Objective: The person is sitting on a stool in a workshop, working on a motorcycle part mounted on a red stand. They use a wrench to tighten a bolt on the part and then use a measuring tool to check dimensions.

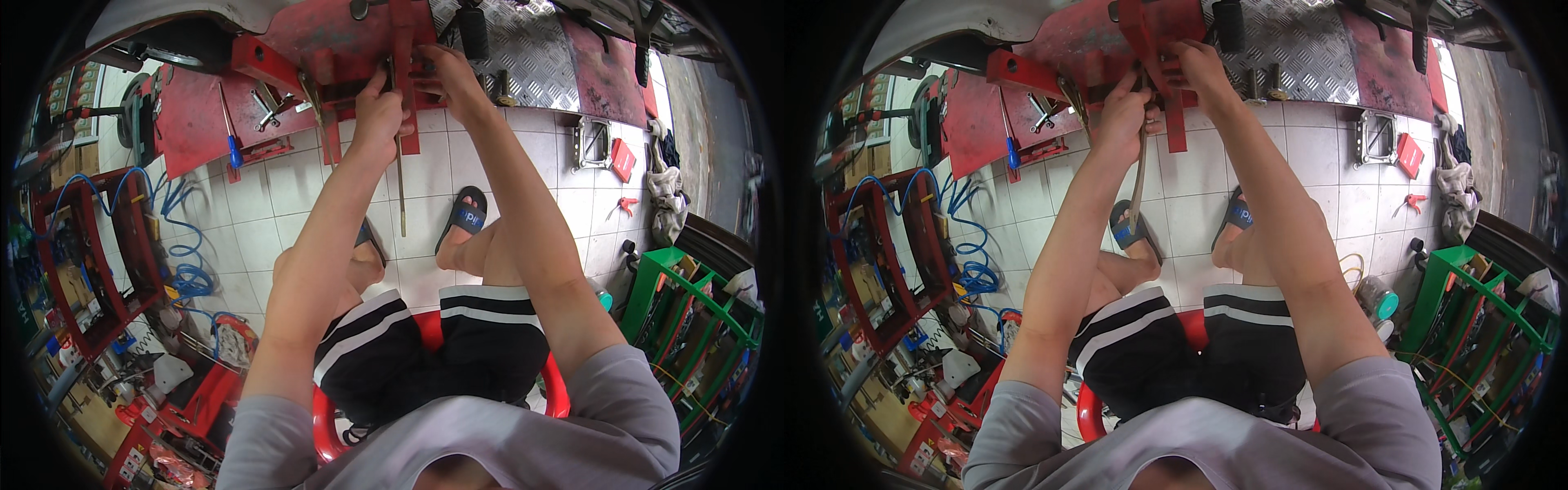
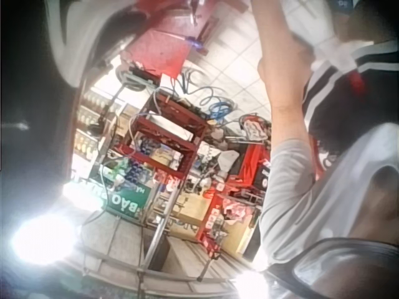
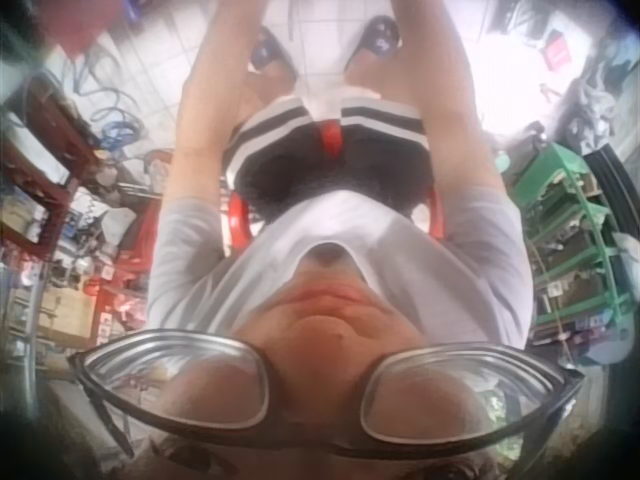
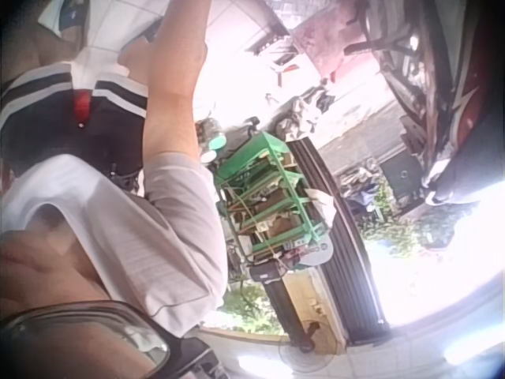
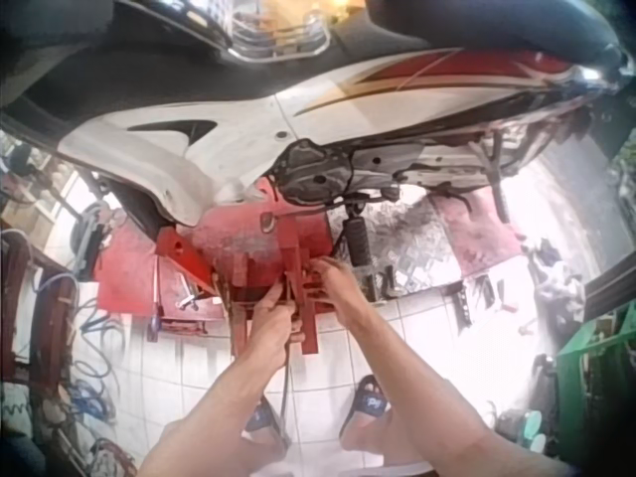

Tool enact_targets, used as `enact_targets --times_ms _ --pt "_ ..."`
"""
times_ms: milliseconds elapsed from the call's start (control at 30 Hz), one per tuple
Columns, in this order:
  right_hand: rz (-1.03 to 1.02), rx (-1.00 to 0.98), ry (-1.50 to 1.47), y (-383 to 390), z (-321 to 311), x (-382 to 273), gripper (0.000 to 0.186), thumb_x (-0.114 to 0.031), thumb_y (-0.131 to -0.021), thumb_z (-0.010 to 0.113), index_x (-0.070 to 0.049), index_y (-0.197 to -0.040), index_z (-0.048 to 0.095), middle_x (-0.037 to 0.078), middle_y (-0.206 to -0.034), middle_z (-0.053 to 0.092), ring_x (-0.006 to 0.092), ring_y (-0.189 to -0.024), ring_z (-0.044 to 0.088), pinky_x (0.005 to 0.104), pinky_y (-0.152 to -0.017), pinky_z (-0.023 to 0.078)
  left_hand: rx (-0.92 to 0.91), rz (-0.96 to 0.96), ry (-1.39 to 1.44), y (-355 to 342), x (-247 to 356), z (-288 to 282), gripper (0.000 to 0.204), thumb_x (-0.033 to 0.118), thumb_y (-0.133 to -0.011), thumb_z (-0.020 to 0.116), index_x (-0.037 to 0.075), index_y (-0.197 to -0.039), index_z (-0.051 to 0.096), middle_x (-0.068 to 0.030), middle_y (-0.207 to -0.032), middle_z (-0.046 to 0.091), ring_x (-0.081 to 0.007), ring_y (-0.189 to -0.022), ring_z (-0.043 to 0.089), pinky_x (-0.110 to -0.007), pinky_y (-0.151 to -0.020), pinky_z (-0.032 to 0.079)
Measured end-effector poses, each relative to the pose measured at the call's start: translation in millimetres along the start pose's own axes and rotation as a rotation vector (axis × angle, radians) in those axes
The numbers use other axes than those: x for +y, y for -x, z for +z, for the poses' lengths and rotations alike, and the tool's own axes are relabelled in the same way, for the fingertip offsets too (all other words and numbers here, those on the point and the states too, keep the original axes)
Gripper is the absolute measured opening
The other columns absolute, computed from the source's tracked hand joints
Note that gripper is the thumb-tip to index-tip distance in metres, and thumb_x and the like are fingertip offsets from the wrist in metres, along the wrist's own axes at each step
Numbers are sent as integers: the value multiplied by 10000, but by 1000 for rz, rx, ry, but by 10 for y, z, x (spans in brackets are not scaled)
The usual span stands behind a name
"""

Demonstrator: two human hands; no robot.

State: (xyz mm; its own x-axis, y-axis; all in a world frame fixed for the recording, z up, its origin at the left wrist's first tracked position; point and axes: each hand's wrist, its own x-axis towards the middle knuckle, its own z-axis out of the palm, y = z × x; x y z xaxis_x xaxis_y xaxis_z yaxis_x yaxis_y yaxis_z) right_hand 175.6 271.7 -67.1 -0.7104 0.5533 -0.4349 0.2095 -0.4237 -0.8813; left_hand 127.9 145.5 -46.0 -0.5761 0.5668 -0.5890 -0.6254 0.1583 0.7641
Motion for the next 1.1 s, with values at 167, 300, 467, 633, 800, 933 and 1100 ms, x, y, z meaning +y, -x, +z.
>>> enact_targets --times_ms 167,300,467,633,800,933,1100 --pt "41 0 -36 -33 -31 7 363 -230 -930 450 -19 -1197 579 98 -1176 601 239 -937 618 350 -838 485 8 -20 22 -7 -8 -3 477 -12 -913 391 156 -1357 435 5 -907 487 -83 -631 378 -233 -490 315" --pt "22 -3 -30 -11 -15 11 356 -235 -937 450 -17 -1186 584 96 -1164 606 235 -940 619 351 -843 482 5 -17 1 -10 -4 -11 506 -9 -916 390 166 -1389 414 7 -912 487 -82 -630 377 -235 -496 322" --pt "-17 16 -41 -29 -14 19 311 -178 -929 486 -12 -1174 581 99 -1110 628 204 -923 624 321 -815 492 -7 -8 -12 17 18 0 529 -6 -919 387 176 -1416 394 12 -913 487 -81 -629 375 -238 -498 327" --pt "-113 53 -59 -80 -26 89 269 -119 -900 543 -3 -1139 583 99 -1016 651 178 -859 641 292 -752 509 -16 -10 -1 22 24 12 527 -8 -919 386 174 -1414 396 10 -909 481 -83 -625 374 -238 -496 325" --pt "-146 63 -187 -103 -23 109 281 -84 -865 596 24 -1123 578 101 -948 663 181 -826 653 291 -708 529 -24 -12 17 21 29 -18 533 -8 -920 384 173 -1420 385 5 -904 470 -84 -621 373 -239 -494 323" --pt "-185 11 -141 -155 -56 204 250 -34 -858 629 -10 -1104 589 73 -968 656 147 -846 644 261 -723 518 -16 -19 5 16 20 4 545 -8 -922 383 177 -1434 360 -2 -911 458 -86 -620 373 -239 -496 322" --pt "-208 17 -84 -197 -51 262 251 36 -811 665 -5 -1054 615 63 -973 656 134 -858 639 239 -724 513 7 -21 -8 0 -2 0 553 -2 -928 383 179 -1449 336 -7 -921 451 -91 -619 374 -245 -503 326"
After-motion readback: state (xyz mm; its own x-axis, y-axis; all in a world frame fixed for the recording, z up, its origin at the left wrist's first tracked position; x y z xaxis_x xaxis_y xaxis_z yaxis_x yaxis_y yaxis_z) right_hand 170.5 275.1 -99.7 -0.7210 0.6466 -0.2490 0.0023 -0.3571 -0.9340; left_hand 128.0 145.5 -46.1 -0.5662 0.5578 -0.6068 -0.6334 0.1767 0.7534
